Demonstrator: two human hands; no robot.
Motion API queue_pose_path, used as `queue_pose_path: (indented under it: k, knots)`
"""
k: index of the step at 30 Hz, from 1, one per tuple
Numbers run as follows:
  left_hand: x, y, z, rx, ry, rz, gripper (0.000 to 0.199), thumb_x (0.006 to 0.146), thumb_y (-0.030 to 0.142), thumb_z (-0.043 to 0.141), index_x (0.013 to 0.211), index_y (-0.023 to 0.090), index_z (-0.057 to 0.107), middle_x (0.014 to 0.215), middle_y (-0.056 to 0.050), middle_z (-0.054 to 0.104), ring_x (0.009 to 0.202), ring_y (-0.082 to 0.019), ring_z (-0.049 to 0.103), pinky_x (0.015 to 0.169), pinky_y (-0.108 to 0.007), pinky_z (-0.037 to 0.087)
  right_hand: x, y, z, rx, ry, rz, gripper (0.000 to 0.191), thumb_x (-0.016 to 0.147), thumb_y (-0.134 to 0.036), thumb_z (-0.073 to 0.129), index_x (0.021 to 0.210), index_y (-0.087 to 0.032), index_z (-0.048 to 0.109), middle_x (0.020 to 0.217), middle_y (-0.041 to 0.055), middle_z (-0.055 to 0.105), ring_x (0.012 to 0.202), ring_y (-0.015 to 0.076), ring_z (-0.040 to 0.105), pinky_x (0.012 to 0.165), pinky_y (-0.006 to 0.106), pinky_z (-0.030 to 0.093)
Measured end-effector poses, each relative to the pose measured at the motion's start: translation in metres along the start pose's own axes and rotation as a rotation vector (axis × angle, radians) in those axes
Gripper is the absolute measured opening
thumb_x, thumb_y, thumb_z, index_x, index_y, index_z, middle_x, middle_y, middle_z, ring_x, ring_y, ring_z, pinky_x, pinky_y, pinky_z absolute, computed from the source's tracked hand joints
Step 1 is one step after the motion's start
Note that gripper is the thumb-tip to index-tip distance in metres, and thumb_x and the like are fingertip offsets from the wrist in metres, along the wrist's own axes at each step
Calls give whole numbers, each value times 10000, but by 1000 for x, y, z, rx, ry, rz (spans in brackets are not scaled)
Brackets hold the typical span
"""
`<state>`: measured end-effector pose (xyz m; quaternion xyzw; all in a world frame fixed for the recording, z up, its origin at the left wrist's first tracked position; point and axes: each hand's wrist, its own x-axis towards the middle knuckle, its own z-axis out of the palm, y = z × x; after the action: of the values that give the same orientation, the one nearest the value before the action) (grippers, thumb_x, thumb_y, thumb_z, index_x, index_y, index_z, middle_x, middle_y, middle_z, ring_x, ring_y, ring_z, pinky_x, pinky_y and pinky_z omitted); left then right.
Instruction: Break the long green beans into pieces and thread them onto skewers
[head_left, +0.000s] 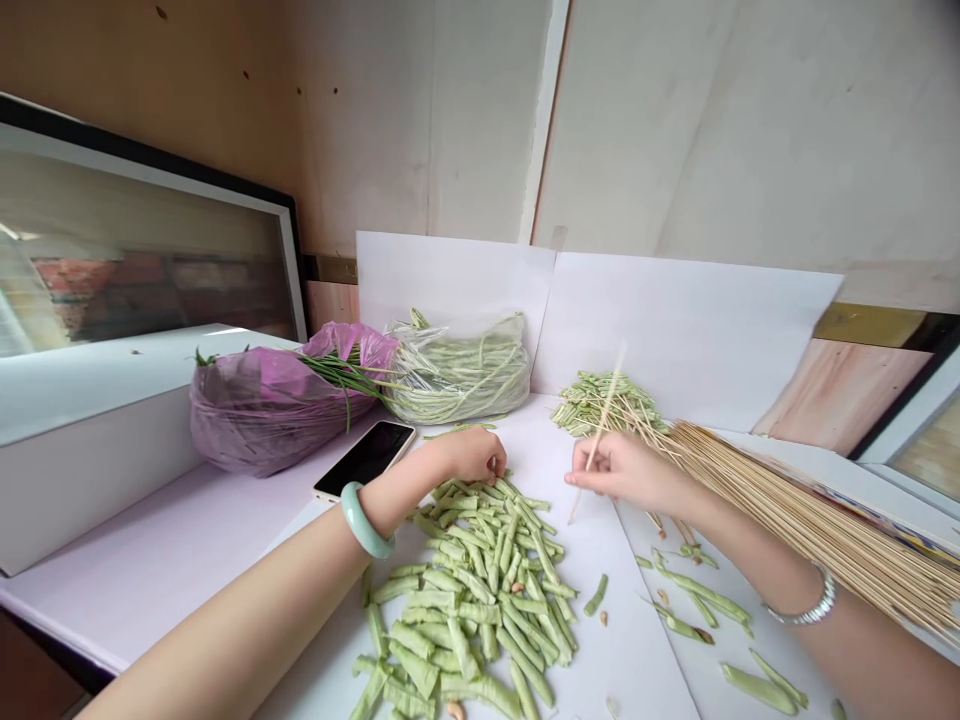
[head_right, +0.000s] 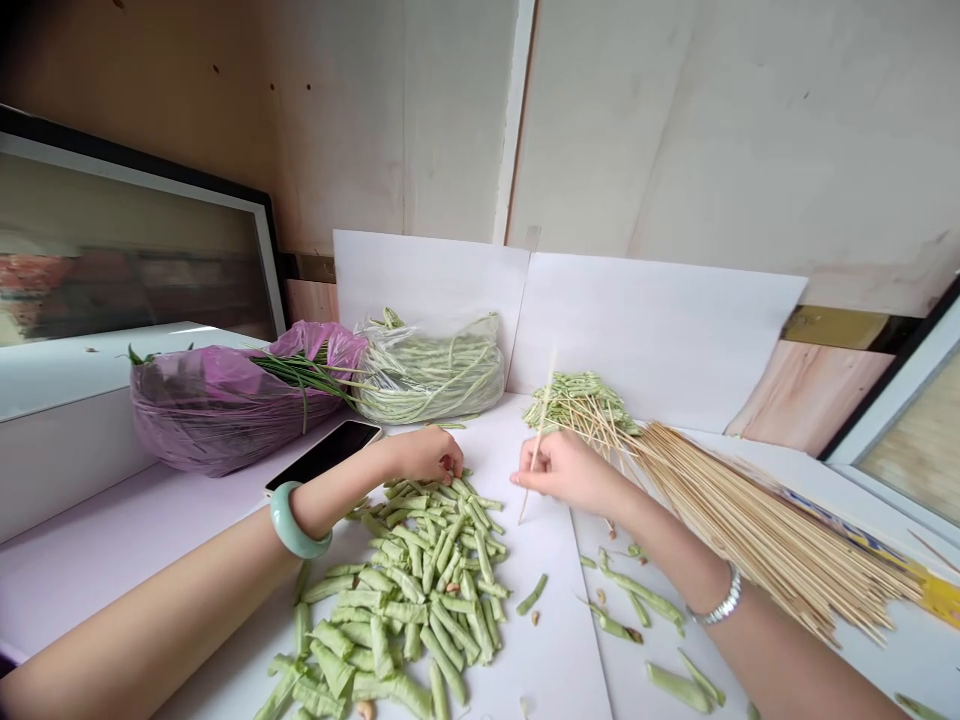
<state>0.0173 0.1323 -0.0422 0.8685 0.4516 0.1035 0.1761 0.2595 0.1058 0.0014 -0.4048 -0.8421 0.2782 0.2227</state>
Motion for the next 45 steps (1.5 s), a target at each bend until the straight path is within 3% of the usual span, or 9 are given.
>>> queue_pose_path:
  k: [5, 10, 12, 15, 18, 21, 28, 35, 45]
  knots:
    - [3, 8, -8, 23, -33, 45, 135, 539, 84, 683, 584, 204, 640, 596, 18, 600, 590, -131, 493, 559, -239, 331, -11, 20, 13, 23, -126, 32, 266, 827, -347, 535, 607, -198, 529, 508, -31, 589, 429, 124, 545, 460, 233, 387]
    - [-8, 16, -16, -41, 56, 96, 84, 624, 136, 669, 654, 180, 603, 650, 12, 585, 622, -126, 504, 598, -242, 355, -10, 19, 13, 155, -62, 7, 267, 845, -396, 530, 771, -172, 656, 674, 29, 681, 559, 154, 631, 568, 275, 491]
    - [-15, 20, -13, -286, 191, 64, 99, 669, 196, 669, 720, 169, 589, 665, 5, 584, 621, -125, 517, 598, -243, 375, -10, 13, 14, 240, 7, -21, 315, 829, -444, 550, 795, -161, 684, 719, 63, 701, 613, 179, 656, 602, 305, 525]
    - [-26, 27, -1, -879, 336, -84, 277, 653, 226, 701, 890, 162, 572, 687, 2, 589, 625, -124, 544, 594, -238, 407, -12, 5, 21, 343, 134, -39, 305, 780, -470, 620, 781, -173, 691, 714, 68, 705, 648, 200, 674, 622, 321, 555]
    - [-36, 36, 9, -1283, 359, -188, 374, 603, 252, 758, 926, 144, 602, 693, 2, 591, 629, -105, 563, 626, -224, 436, -16, 2, 33, 403, 257, -45, 244, 743, -442, 678, 765, -199, 670, 673, 43, 697, 635, 198, 680, 612, 307, 564]
    - [-43, 44, 11, -1486, 287, -176, 311, 591, 289, 782, 813, 128, 637, 752, -39, 631, 659, -105, 598, 669, -220, 463, -23, 3, 45, 439, 306, -84, 188, 774, -409, 661, 781, -221, 655, 658, 36, 705, 643, 199, 686, 622, 308, 569]
    - [-47, 55, 10, -1558, 151, -157, 239, 624, 248, 776, 783, 137, 636, 823, -73, 672, 720, -152, 658, 744, -267, 507, -35, -1, 53, 497, 353, -241, 70, 867, -295, 571, 834, -241, 603, 846, 62, 733, 749, 218, 722, 715, 355, 596]
    - [-49, 59, 11, -1499, 73, -135, 272, 628, 270, 780, 799, 96, 659, 791, -77, 673, 715, -149, 660, 718, -251, 519, -38, 1, 56, 449, 310, -287, 60, 890, -223, 541, 878, -226, 600, 913, 82, 735, 857, 220, 714, 792, 359, 587]
    - [-46, 58, 18, -1524, 106, -142, 322, 612, 311, 802, 763, 86, 627, 781, -85, 684, 726, -148, 664, 752, -268, 517, -38, -1, 54, 461, 237, -322, 125, 914, -159, 502, 933, -255, 579, 975, 45, 739, 1024, 198, 662, 853, 293, 559]
